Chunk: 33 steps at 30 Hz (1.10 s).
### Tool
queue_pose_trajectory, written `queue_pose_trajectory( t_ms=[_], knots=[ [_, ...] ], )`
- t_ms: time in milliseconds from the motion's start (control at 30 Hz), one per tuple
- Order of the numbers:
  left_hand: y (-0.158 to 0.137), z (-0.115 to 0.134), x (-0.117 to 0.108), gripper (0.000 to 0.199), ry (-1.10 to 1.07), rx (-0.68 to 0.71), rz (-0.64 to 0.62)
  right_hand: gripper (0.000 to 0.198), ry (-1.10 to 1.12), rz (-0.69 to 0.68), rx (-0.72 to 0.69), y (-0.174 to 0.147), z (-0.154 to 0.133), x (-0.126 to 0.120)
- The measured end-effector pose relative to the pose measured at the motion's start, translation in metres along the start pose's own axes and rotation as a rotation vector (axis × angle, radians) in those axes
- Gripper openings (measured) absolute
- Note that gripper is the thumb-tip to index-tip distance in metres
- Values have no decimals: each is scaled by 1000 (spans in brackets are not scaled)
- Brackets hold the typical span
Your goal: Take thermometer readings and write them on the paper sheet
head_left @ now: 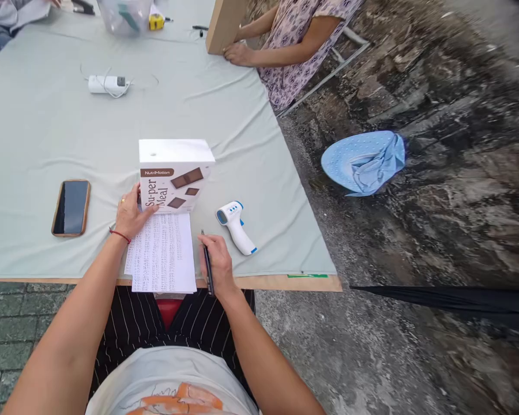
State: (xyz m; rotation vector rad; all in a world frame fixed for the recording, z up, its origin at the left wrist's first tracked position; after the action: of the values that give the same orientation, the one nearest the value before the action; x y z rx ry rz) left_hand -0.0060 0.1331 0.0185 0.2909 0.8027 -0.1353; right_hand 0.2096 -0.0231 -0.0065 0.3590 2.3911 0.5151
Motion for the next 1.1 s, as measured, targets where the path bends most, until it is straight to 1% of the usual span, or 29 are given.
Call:
queue_pose_trajectory(
  t_ms=[67, 167, 233, 333, 433, 533, 600, 667, 700, 733, 800, 867, 900, 933, 1100],
  knots=[
    [-1, -6, -2, 68, -9, -30, 36, 41, -97, -88, -76, 15, 13, 4],
    [-3, -13, -4, 62, -22, -58, 88, 45, -225, -160, -177, 34, 29, 13],
    [-4, -15, -5, 57, -18, -67, 95, 46, -289, -194, -221, 42, 35, 20],
    [-4, -16, -6, 53, -2, -77, 100, 46, -354, -230, -248, 48, 37, 31],
    [-4, -17, -7, 50, -2, -57, 110, 51, -387, -222, -261, 50, 33, 36],
    [-4, -20, -7, 53, -2, -57, 112, 53, -387, -136, -273, 52, 29, 28],
    [-4, -22, -6, 55, -2, -57, 112, 43, -413, -13, -224, 54, 33, 13],
    [-4, -23, -6, 56, -1, -59, 121, 35, -492, 117, -88, 52, 48, -6],
    [-4, -23, -6, 57, -1, -63, 125, 37, -547, 156, 5, 50, 59, -14],
    [-4, -23, -6, 57, -2, -66, 127, 43, -599, 161, 96, 48, 70, -20],
    [-4, -23, -6, 57, -11, -63, 124, 48, -664, 89, 216, 41, 90, -24],
    [-4, -23, -6, 56, -20, -54, 124, 47, -668, 9, 245, 36, 103, -20],
    [-5, -23, -6, 55, -20, -53, 128, 45, -658, -5, 244, 33, 106, -17],
    [-5, -23, -6, 56, -17, -56, 134, 44, -647, 2, 242, 32, 107, -14],
    [-5, -24, -6, 57, 2, -61, 122, 42, -616, 141, 244, 30, 99, -8]
  ],
)
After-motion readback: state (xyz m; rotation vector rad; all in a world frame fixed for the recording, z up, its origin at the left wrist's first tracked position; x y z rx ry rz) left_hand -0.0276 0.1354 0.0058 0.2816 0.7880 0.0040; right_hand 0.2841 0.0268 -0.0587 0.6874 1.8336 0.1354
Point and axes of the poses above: each hand's wrist, its own y-axis towards the middle knuckle, its own x-axis out of the palm, z = x × y, the point moved 5 cm from there along y, towards the middle knuckle, and after that the axes turned 1 degree about y, right-handed, at the moved point
